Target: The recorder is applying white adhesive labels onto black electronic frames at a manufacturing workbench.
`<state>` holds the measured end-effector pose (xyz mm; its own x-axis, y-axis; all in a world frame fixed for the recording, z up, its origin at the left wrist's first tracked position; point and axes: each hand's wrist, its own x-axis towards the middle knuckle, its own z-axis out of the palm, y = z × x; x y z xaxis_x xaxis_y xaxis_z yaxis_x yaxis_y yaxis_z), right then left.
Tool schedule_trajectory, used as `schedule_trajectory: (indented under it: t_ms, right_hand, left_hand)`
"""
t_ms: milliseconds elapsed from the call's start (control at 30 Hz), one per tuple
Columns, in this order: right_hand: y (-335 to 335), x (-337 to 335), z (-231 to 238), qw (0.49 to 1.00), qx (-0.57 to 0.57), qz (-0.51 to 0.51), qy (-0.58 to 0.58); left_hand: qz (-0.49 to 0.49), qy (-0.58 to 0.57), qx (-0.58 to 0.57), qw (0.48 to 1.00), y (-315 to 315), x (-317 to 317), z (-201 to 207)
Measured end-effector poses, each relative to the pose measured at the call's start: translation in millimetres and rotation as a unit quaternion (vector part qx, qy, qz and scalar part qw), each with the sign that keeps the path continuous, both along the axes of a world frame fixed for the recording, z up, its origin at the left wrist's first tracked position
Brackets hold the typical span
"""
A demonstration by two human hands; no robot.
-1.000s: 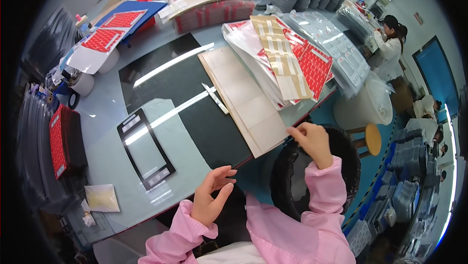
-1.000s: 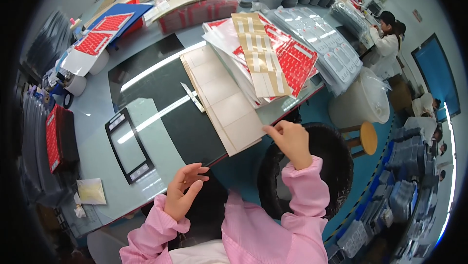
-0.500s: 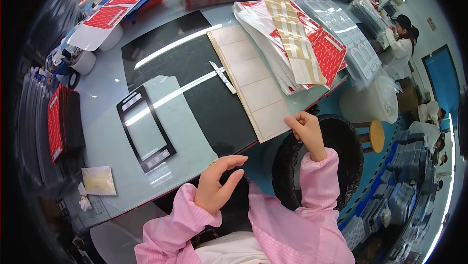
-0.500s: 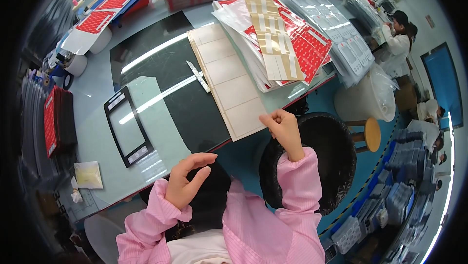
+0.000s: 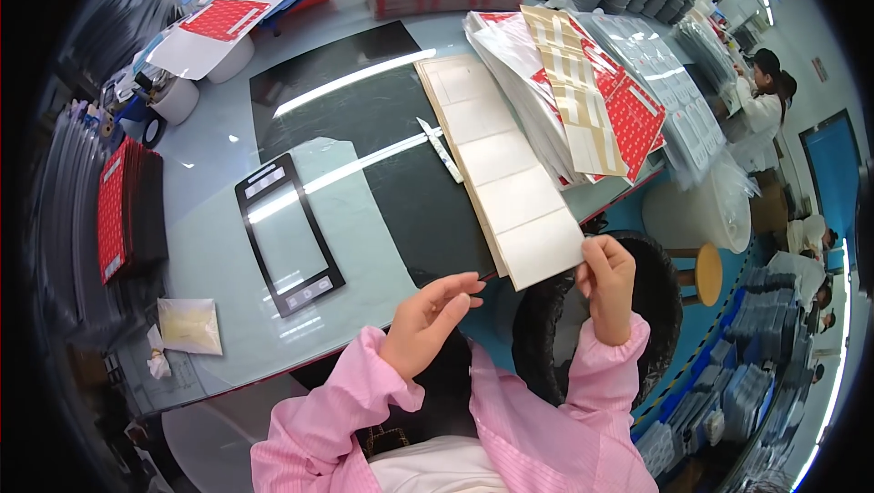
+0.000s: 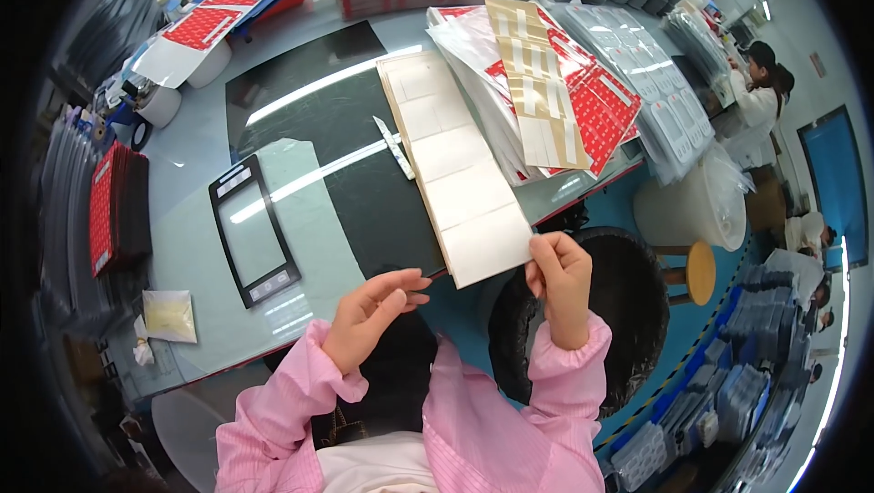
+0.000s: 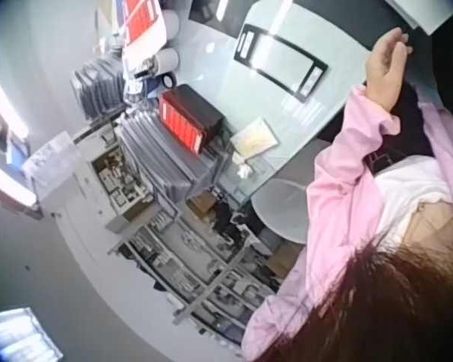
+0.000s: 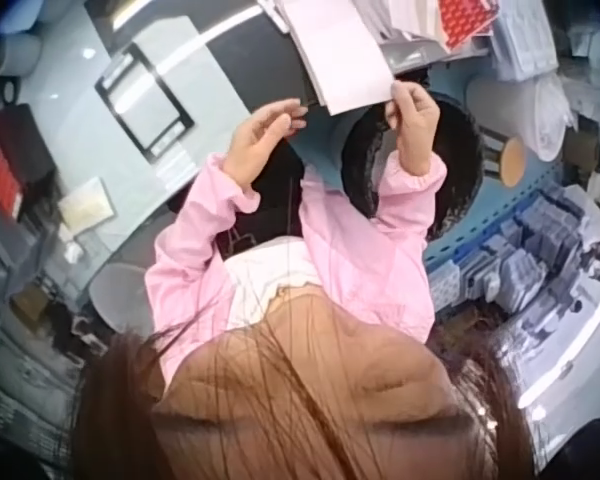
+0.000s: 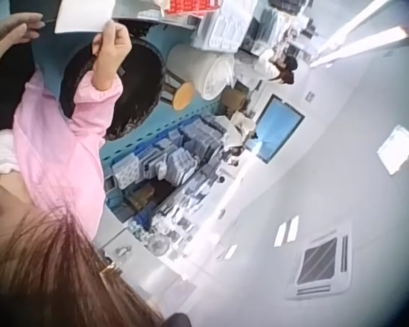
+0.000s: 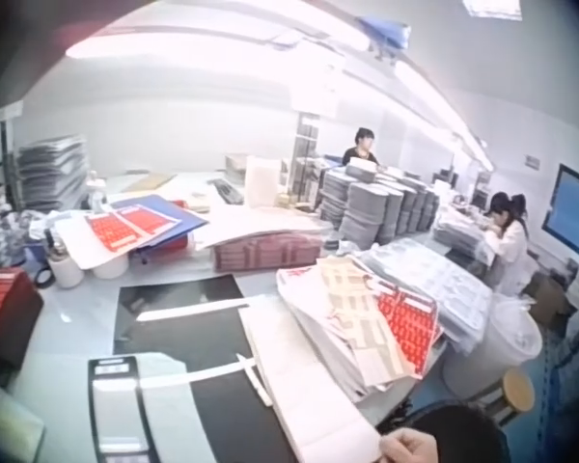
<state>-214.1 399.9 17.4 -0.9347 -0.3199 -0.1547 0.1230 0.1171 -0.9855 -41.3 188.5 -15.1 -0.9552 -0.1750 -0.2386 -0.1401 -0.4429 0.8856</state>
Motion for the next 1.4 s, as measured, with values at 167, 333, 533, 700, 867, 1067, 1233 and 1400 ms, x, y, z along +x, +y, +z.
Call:
schedule_trajectory:
  t_ms: [167, 333, 533, 700, 867, 1067, 1233, 1400]
  right_hand:
    - [19, 42, -13, 0.976, -0.091, 0.122, -0.153]
    - [15, 50, -21, 0.940, -0.061, 0.273, -0.194]
    - [-59, 35, -3, 0.959, -0.127, 0.214, -0.138]
    - [-123, 21, 10, 0.949, -0.173, 0.261, 0.041]
    - [-155, 11, -6, 0.943, -0.159, 0.287, 0.056]
    - [-112, 33, -6, 0.953, -0.005, 0.303, 0.000]
    - [-79, 59, -9, 0.953, -0.046, 0.300, -0.008]
    - [-78, 71, -11, 0.965, -0.049, 0.256, 0.002]
  left_hand:
    - [-0.004, -0.068, 0.151, 0.986, -10, -23, 12]
    - [0.028, -0.029, 0.066, 0.997, -2, -16, 1]
    - [0.045, 0.013, 0.016, 0.999, -10, 30, -3]
    - [0.088, 0.011, 0.004, 0.996, -15, 52, -7]
    - [0.155, -0.039, 0.074, 0.984, -26, 42, 1]
    - [0.198, -0.068, 0.144, 0.967, -34, 37, -6]
    - [0.180, -0.064, 0.115, 0.975, -37, 33, -9]
    - [0.161, -0.059, 0.169, 0.971, -27, 29, -3]
